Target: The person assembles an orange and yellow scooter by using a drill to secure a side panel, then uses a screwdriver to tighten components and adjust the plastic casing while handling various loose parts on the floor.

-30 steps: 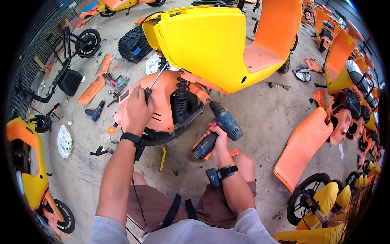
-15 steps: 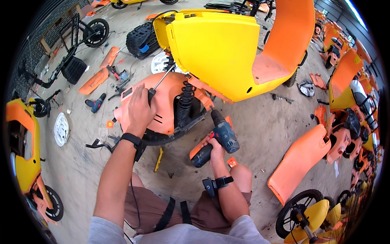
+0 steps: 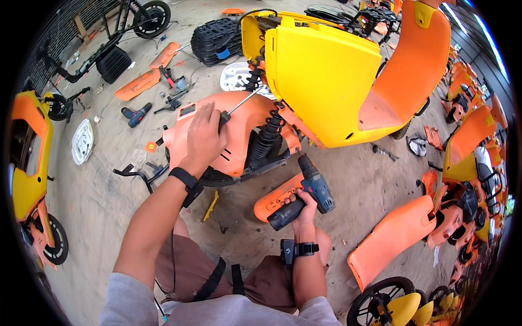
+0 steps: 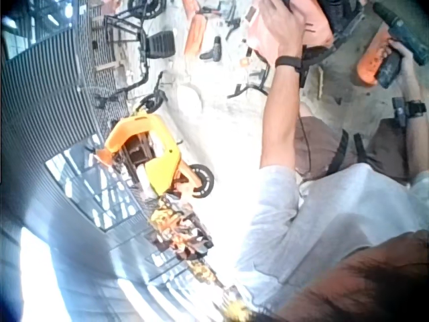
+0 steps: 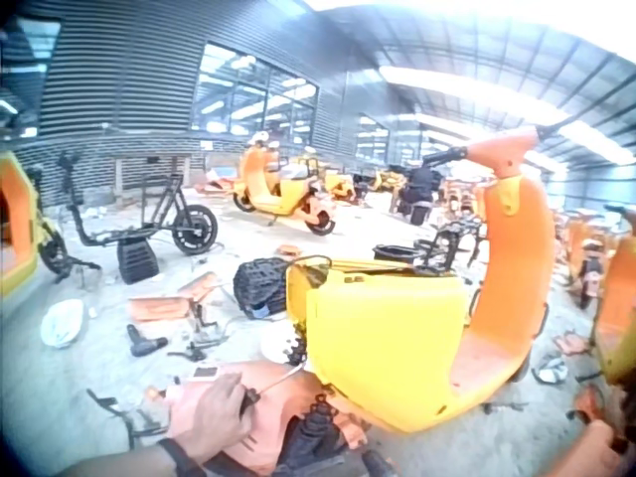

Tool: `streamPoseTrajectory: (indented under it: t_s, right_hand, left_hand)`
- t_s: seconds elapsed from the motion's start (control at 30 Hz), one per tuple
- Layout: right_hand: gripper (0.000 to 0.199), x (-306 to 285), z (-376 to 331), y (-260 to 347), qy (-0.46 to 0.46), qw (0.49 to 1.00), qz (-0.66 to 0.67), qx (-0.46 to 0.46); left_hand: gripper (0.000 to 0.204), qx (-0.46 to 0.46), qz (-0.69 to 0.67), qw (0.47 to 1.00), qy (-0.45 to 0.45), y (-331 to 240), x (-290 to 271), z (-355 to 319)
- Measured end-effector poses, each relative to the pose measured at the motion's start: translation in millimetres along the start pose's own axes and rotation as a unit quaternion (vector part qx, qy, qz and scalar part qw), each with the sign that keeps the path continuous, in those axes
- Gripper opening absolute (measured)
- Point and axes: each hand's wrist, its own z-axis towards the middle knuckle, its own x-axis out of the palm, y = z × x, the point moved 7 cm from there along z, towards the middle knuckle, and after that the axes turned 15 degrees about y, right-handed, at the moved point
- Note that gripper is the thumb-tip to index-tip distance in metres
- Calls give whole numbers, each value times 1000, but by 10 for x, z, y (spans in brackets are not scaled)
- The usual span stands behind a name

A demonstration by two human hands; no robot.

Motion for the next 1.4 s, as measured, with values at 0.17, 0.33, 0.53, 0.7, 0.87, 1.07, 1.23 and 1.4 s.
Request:
streamPoseTrajectory:
  t_s: [0.17,0.33,0.53,0.7,0.87,1.07,1.23,1.4]
  right_hand:
    - [14,2,-23,60,-28,994,-108,-10]
    - [15,78,-59,87,-36,988,-146,-33]
    - [14,100,-77,68,-42,988,-141,-41]
    - [14,81,-70,61,-35,987,-151,-38]
    - [12,103,-100,70,-45,987,-151,-39]
    - [12,69,-83,57,-43,988,-139,-45]
    - [13,110,-107,72,-50,984,-167,-48]
    - [13,99,-117,79,-48,985,-159,-48]
  left_hand:
    - [27,5,0,1000,-1,5,-25,-13]
    - [26,11,5,1000,-11,9,-21,-6]
    - [31,12,7,1000,-8,14,3,-7]
    - [23,15,12,1000,-23,11,-3,-22]
    - [22,9,13,1000,-25,25,-12,-41]
    - [21,11,22,999,-32,33,-18,-33]
    - [20,11,21,999,-35,38,-15,-41]
    - [20,7,16,999,-34,37,-10,-44]
